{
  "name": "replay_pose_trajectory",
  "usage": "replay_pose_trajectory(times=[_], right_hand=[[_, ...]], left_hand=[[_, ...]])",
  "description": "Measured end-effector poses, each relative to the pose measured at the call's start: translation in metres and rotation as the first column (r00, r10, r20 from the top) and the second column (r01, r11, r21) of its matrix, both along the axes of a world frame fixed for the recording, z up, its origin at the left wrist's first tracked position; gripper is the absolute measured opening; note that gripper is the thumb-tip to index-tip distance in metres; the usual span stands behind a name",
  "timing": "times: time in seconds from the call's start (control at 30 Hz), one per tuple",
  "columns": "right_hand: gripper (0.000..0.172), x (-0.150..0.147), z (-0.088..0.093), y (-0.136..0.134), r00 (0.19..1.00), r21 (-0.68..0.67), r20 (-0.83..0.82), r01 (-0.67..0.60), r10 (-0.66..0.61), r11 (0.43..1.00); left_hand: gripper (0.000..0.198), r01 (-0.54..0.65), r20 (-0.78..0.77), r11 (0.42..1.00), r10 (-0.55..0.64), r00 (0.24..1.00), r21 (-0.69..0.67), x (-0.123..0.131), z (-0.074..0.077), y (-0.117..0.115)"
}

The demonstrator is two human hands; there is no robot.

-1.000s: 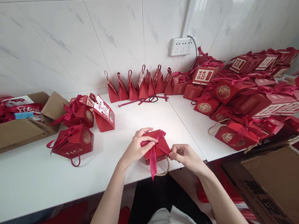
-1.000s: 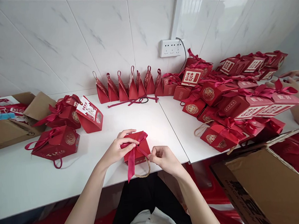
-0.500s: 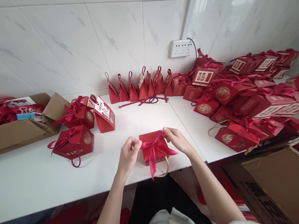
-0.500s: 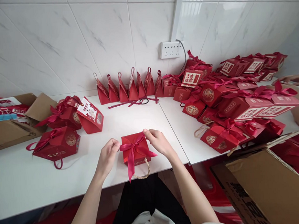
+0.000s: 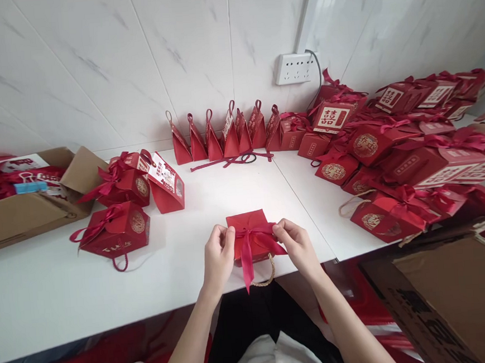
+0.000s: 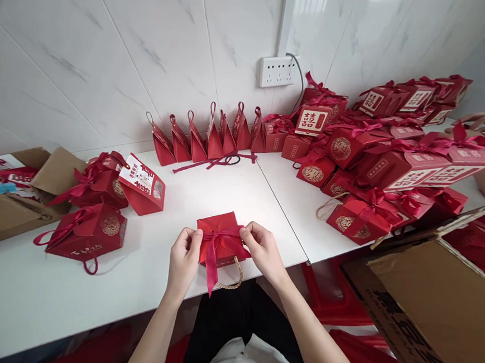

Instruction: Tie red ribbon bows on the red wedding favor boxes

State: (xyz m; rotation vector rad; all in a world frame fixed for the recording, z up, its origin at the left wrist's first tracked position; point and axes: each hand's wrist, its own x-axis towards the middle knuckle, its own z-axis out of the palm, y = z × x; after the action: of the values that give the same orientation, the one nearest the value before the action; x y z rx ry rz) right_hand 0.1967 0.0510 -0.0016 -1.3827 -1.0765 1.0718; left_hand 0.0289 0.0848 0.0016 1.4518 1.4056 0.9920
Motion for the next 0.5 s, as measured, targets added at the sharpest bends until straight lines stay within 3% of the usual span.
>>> replay_pose_trajectory(times=[0.13,0.33,0.5], right_hand=[[0.036,-0.005,-0.007,-0.003,0.997,0.023,-0.062,0.042,-0.04,0.999],[0.036,-0.011,-0.021,-0.001,0.947,-0.005,-0.314,0.076,-0.074,0.997],[0.038,0.009,-0.032,0.001,0.975,0.061,-0.205,-0.069,0.081,0.996]], left_hand=[[0.033,-0.016,-0.015,1.0,0.016,1.0,0.008,0.003,-0.001,-0.001],[0.032,-0.044,0.023,0.999,0.044,0.999,-0.007,0.007,-0.003,-0.001],[0.034,0.034,0.069,0.999,-0.032,0.997,-0.023,0.003,-0.003,0.004]])
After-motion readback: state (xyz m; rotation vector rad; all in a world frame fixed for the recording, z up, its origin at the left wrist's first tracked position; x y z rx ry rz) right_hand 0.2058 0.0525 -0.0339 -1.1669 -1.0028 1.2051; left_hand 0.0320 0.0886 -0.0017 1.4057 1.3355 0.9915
